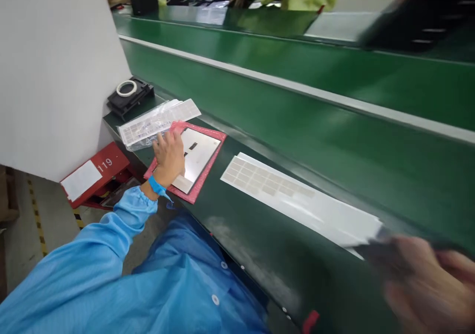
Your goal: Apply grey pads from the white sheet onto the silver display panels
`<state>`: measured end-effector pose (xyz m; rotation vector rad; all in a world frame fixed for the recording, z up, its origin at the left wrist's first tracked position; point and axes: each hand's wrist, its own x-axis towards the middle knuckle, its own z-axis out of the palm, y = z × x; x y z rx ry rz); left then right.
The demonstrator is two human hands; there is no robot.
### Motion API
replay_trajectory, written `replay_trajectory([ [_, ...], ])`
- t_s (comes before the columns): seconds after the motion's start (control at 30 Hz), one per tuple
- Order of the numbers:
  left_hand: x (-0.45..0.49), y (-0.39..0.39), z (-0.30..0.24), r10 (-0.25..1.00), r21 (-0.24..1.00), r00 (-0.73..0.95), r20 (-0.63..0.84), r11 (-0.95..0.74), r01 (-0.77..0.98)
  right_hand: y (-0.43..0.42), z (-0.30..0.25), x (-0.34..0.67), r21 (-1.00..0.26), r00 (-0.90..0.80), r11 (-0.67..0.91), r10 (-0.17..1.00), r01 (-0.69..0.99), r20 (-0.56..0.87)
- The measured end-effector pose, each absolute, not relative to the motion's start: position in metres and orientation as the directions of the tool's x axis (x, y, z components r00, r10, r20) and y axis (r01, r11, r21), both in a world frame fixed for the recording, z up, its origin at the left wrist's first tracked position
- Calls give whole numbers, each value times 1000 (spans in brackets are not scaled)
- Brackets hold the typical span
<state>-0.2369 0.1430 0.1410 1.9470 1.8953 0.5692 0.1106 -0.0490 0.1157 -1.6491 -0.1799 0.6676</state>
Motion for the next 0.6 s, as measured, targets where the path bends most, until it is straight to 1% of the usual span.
replay_trajectory([
  [0.03,-214,134,139,992,476,78,94,-114,872,-41,115,110,-952,825,-179,476,-249,-305],
  [0.07,-190,126,135,969,421,204,141,-246,873,-31,115,109,-953,829,-163,471,-254,-301],
  [0.1,-166,118,129,908,365,387,162,-420,831,-20,114,107,-952,823,-154,478,-264,-306],
  [0.13,-143,111,121,800,324,581,152,-596,735,-9,112,105,-949,809,-150,496,-277,-314],
  [0.17,-122,105,111,678,294,724,130,-724,625,1,110,104,-944,794,-144,511,-297,-328],
  [0.2,-106,101,100,589,273,802,100,-791,547,10,107,102,-939,778,-139,529,-313,-338],
  [0.23,-93,98,90,535,260,842,71,-825,503,18,103,102,-937,767,-134,543,-324,-343],
  [0.27,-84,96,81,517,251,854,48,-834,491,23,99,101,-935,761,-130,551,-329,-344],
  [0.37,-78,93,67,512,292,859,30,-826,482,29,86,104,-943,775,-125,542,-307,-324],
  [0.47,-77,91,71,523,355,851,48,-805,475,26,75,112,-977,797,-100,566,-187,-210],
  [0.53,-73,89,78,546,354,837,38,-791,499,23,67,117,-992,793,-84,597,-90,-122],
  [0.6,-68,87,82,557,333,830,25,-788,518,20,59,122,-995,791,-83,605,-50,-91],
])
